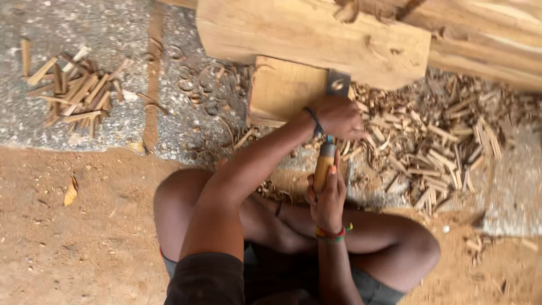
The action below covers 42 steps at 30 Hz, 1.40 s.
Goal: The person sits cross-legged on the ground and uses a chisel to carve a decorative pattern into a rectangular wooden block. They repeatedly strike the chisel with their hand to remove wood shavings and refine the design.
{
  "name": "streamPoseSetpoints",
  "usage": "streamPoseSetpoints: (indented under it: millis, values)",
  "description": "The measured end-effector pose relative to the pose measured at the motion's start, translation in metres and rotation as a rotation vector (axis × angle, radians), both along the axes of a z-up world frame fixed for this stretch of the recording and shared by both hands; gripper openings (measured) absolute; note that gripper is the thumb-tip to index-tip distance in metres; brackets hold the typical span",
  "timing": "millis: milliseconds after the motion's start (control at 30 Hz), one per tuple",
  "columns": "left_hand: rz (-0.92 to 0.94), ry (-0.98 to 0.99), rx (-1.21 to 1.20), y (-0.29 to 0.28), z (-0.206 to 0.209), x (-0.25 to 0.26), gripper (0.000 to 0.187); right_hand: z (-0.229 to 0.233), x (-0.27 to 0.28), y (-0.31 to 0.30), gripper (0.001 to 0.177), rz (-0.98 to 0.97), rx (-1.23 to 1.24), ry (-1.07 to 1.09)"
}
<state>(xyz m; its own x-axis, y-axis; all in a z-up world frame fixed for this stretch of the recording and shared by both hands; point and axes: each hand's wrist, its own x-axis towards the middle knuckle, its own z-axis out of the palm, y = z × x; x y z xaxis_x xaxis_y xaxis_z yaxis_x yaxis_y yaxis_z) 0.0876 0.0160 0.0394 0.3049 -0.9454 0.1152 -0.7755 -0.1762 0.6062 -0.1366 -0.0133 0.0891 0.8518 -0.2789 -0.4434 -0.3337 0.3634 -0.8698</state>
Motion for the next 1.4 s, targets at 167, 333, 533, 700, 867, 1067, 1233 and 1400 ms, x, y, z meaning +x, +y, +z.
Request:
streamPoseSetpoints:
  millis: [167,333,533,700,867,1067,1233,1400]
  values:
    - [-0.009,0.044,0.011,-0.008,-0.001,-0.018,0.057,0.004,-0.014,-0.001,0.058,-0.008,0.084,-0.014]
    - [0.017,-0.305,-0.113,-0.012,-0.003,-0.030,0.051,0.009,-0.015,-0.014,0.051,0.006,0.147,-0.017]
    - [0.184,-0.623,-0.553,0.041,-0.025,-0.069,0.030,-0.009,-0.026,-0.049,0.029,-0.053,0.490,-0.006]
    - [0.505,-0.507,-0.325,0.088,-0.018,-0.061,0.022,-0.001,-0.045,-0.061,0.022,-0.082,0.418,-0.142]
    - [0.709,-0.415,-0.168,0.071,-0.031,-0.034,0.047,0.006,-0.065,-0.072,0.028,-0.053,0.027,-0.179]
    - [0.706,-0.524,-0.025,0.053,-0.044,-0.031,0.043,0.005,-0.091,-0.072,0.031,-0.033,0.044,-0.130]
    - [0.697,-0.525,0.019,0.048,-0.044,-0.030,0.042,-0.001,-0.091,-0.073,0.032,-0.053,0.054,-0.110]
    - [0.695,-0.469,0.048,0.045,-0.044,-0.022,0.040,-0.003,-0.088,-0.077,0.036,-0.063,0.046,-0.098]
